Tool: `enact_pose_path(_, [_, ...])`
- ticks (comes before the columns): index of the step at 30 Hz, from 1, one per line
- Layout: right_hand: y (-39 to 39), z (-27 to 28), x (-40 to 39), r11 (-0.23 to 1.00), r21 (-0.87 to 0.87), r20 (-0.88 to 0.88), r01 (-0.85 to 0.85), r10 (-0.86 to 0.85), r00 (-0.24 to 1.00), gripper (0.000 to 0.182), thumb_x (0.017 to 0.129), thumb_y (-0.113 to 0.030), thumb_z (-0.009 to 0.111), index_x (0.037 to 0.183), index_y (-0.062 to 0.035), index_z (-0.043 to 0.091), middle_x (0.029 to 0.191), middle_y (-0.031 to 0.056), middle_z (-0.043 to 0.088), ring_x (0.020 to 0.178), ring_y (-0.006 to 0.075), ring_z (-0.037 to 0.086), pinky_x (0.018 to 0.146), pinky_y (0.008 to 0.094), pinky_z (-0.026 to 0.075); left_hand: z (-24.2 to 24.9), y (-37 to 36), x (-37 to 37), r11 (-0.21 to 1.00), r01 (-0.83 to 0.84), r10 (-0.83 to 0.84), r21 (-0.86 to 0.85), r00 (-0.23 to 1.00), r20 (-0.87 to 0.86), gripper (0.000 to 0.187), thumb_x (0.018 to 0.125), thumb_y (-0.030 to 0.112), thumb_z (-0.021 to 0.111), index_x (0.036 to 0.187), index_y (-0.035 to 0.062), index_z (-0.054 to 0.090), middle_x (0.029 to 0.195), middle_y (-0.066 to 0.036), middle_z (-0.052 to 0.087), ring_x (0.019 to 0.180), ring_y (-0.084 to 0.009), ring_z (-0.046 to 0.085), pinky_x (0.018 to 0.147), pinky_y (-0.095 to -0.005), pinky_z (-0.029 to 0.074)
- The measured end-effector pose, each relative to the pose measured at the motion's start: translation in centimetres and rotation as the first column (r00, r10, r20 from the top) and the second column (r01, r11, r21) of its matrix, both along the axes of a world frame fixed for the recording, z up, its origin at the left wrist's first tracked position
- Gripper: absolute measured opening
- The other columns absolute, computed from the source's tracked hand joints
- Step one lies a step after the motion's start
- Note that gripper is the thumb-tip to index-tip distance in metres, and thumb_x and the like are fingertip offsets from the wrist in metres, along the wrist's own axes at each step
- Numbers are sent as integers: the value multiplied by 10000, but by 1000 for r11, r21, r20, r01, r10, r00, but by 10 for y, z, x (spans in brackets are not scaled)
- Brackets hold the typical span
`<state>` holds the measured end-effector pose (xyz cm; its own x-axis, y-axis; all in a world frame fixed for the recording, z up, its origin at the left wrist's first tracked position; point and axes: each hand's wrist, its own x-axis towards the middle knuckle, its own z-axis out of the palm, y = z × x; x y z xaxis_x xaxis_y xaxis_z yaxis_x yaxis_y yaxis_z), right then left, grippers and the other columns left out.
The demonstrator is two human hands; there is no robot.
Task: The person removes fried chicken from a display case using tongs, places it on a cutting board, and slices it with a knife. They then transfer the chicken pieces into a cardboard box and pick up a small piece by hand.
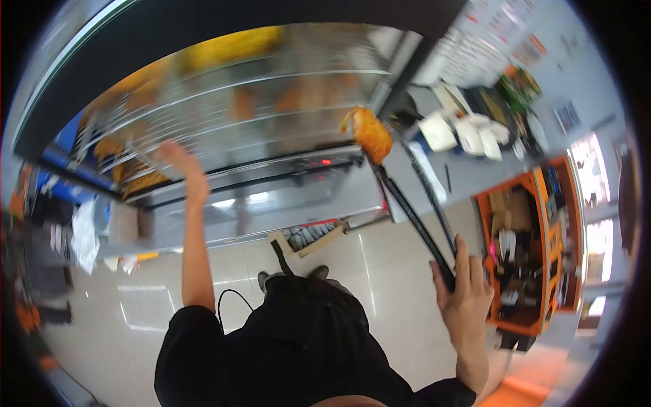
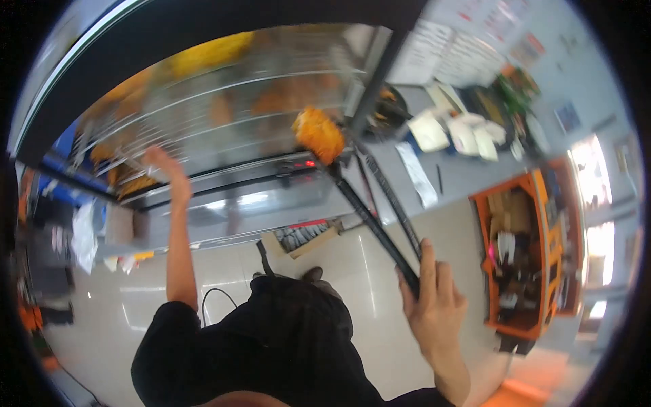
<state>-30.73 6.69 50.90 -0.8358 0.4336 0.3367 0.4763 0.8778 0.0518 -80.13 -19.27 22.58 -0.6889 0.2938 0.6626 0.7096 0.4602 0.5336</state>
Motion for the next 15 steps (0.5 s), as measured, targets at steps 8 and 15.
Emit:
enact_pose_path(8, [183, -24, 97, 948, 65, -105, 311, -304, 947, 608, 879, -202, 802, 1412, -59, 547, 887, 116, 601, 621, 269, 637, 532, 376, 520, -5, -65, -56, 915, -404, 390, -8, 889, -241, 718, 1124, 430, 254, 1625, -4, -22, 1696, -210, -152, 1558, -375, -179, 1244, -471, -127])
enact_pose_path(15, [342, -35, 122, 908, 85, -98, 409, -401, 911, 546, 903, -239, 769, 1384, -77, 567, 906, 115, 646, 677, 296, 670, 572, 386, 549, 23, -42, -40, 779, -617, 616, 113, 786, 43, 899, 1084, 590, 212, 1575, -118, -44, 1653, -343, -87, 1564, -430, -7, 1274, -486, -15])
